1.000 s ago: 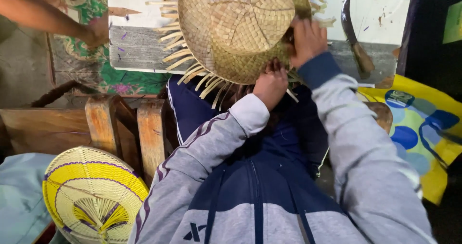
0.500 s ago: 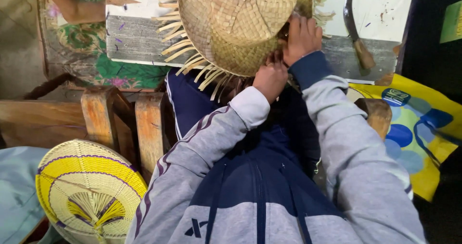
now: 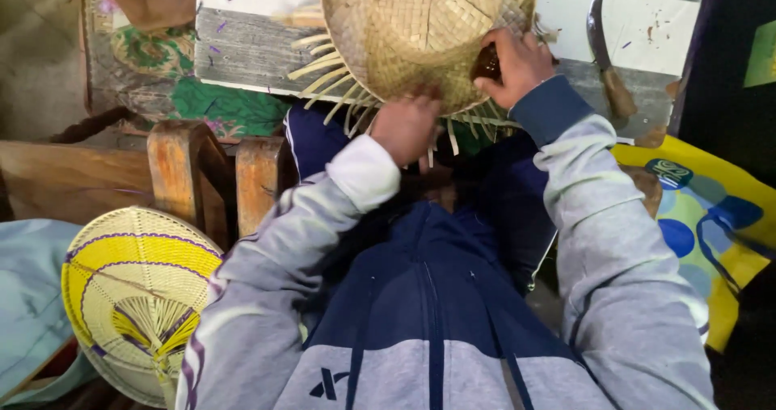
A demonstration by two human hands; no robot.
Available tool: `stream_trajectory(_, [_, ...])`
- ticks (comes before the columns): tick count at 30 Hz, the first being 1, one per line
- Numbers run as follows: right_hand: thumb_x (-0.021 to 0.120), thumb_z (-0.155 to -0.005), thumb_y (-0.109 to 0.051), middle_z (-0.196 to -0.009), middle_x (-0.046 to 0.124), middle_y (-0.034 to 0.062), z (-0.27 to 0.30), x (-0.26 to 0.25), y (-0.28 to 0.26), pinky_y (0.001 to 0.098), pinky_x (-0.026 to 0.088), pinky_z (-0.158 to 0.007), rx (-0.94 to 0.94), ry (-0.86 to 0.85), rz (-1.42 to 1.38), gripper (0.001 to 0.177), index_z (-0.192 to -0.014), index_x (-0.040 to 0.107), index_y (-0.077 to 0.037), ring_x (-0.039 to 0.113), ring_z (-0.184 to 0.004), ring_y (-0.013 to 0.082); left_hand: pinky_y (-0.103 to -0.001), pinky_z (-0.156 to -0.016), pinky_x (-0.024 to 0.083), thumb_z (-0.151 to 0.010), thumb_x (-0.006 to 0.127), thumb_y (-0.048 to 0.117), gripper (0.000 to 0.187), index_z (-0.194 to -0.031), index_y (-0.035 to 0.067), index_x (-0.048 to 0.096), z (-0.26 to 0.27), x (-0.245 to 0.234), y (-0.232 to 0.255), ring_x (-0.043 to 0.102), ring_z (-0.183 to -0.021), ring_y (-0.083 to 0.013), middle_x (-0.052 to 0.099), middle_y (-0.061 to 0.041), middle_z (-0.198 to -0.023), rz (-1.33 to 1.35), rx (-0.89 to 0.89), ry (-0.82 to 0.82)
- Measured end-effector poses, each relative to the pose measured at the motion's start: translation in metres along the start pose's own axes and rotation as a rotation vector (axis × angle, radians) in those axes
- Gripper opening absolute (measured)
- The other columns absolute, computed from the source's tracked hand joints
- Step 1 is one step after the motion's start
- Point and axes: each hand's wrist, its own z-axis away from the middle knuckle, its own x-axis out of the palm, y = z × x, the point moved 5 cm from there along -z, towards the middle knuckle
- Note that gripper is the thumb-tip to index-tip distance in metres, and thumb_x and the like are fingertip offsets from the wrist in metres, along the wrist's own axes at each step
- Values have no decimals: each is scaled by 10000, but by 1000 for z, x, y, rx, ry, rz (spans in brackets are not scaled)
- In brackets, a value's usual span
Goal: Finishing a hand-woven straw hat by tucking in loose straw ends around the brim and shaping the crown.
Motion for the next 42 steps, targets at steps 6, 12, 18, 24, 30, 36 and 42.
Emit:
stream_trajectory(6, [797, -924, -178, -1136, 591, 178, 17, -40, -19, 521, 395, -704, 37, 512, 93, 472, -1286, 513, -75, 478, -958, 418, -543, -1133, 440, -994, 444, 204, 582, -1548, 31, 417, -36, 108, 42, 380, -1507, -379, 390, -207, -1616, -142, -95, 89])
stream_trajectory(12, [716, -950, -494, -1294, 648, 178, 11, 11, -33, 557, 435, -963, 294, -113, 339, 534, -1322, 599, -130, 546, -1234, 408, -553, -897, 589, -945, 498, 96, 464, -1340, -128, 593, -41, 99, 62, 602, -1275, -511, 593, -347, -1371, -284, -135, 368])
stream_trajectory(18, [343, -1127, -661, -987, 523, 181, -16, 9, 28, 472, 339, -746, -162, 389, 338, 688, -1223, 541, -9, 459, -897, 370, -525, -855, 610, -942, 506, 70, 462, -1351, -134, 577, -48, 97, 68, 612, -1269, -492, 606, -351, -1350, -317, -174, 340])
stream_trajectory(24, [753, -930, -300, -1290, 595, 220, -6, -20, -18, 544, 383, -973, 152, -233, 89, 552, -1391, 524, -98, 507, -1152, 431, -533, -795, 613, -932, 545, 82, 487, -1361, -149, 559, -52, 105, 69, 594, -1300, -491, 592, -357, -1366, -289, -184, 287])
stream_trajectory(30, [691, -976, -447, -1152, 628, 129, 4, 6, 6, 451, 354, -881, 3, 21, 297, 507, -1367, 577, -145, 531, -1045, 347, -471, -686, 595, -931, 521, 101, 486, -1355, -129, 581, -50, 106, 68, 611, -1283, -482, 608, -334, -1367, -337, -178, 310])
stream_trajectory(36, [760, -924, -406, -1057, 549, 143, -16, 15, 30, 494, 365, -781, -68, 246, 367, 513, -1246, 535, -77, 493, -984, 383, -456, -686, 610, -941, 536, 117, 487, -1372, -108, 576, -52, 101, 66, 608, -1295, -448, 625, -315, -1355, -347, -185, 281])
stream_trajectory(42, [749, -929, -361, -1256, 624, 122, 11, -1, 2, 512, 370, -895, -63, 47, 103, 540, -1366, 546, -116, 514, -1103, 416, -466, -684, 613, -938, 556, 105, 478, -1360, -117, 582, -52, 107, 66, 614, -1280, -467, 612, -333, -1358, -333, -174, 291])
